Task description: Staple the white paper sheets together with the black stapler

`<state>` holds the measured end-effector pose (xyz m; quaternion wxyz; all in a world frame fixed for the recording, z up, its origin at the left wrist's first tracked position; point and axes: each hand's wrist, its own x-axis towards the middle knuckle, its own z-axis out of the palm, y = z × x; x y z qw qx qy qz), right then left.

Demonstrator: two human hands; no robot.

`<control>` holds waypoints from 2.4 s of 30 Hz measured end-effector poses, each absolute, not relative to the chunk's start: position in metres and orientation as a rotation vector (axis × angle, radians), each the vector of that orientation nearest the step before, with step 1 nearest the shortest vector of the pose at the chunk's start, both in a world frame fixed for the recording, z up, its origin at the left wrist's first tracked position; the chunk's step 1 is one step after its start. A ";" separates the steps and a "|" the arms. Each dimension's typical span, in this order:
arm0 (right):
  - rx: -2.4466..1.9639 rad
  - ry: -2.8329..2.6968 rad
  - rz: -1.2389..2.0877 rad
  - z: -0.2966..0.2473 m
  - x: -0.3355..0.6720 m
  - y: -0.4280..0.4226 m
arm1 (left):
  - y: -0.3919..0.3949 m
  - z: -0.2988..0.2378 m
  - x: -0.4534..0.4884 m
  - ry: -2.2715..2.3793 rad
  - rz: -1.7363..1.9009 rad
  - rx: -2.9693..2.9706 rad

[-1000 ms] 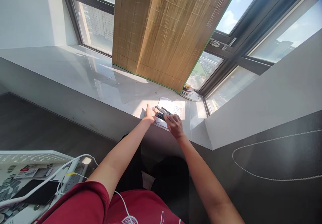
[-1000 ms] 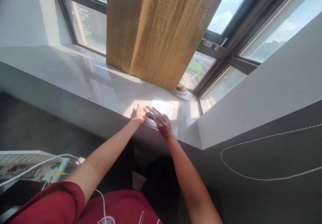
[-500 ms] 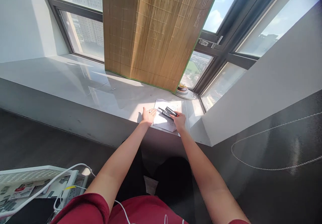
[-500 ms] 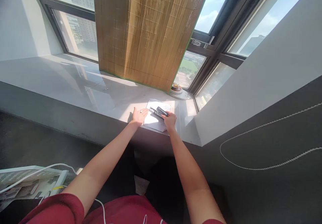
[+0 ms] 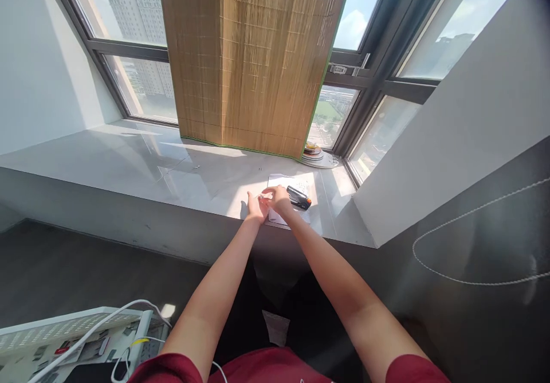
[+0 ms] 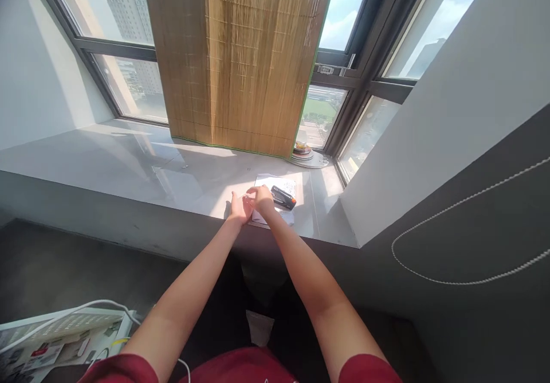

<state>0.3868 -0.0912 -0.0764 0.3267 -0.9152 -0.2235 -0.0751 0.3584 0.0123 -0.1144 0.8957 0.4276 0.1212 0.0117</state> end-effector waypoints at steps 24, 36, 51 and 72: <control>-2.268 -0.005 -0.543 -0.051 0.439 -0.255 | 0.014 -0.107 0.355 0.354 -0.044 0.694; -2.156 0.390 -0.333 -0.110 0.534 -0.313 | 0.013 -0.115 0.353 0.286 -0.023 0.953; -2.169 0.342 -0.384 -0.119 0.545 -0.299 | 0.014 -0.127 0.357 0.287 0.051 0.860; -2.867 0.057 -0.452 -0.123 0.420 -0.266 | 0.065 -0.100 0.491 0.251 0.370 2.823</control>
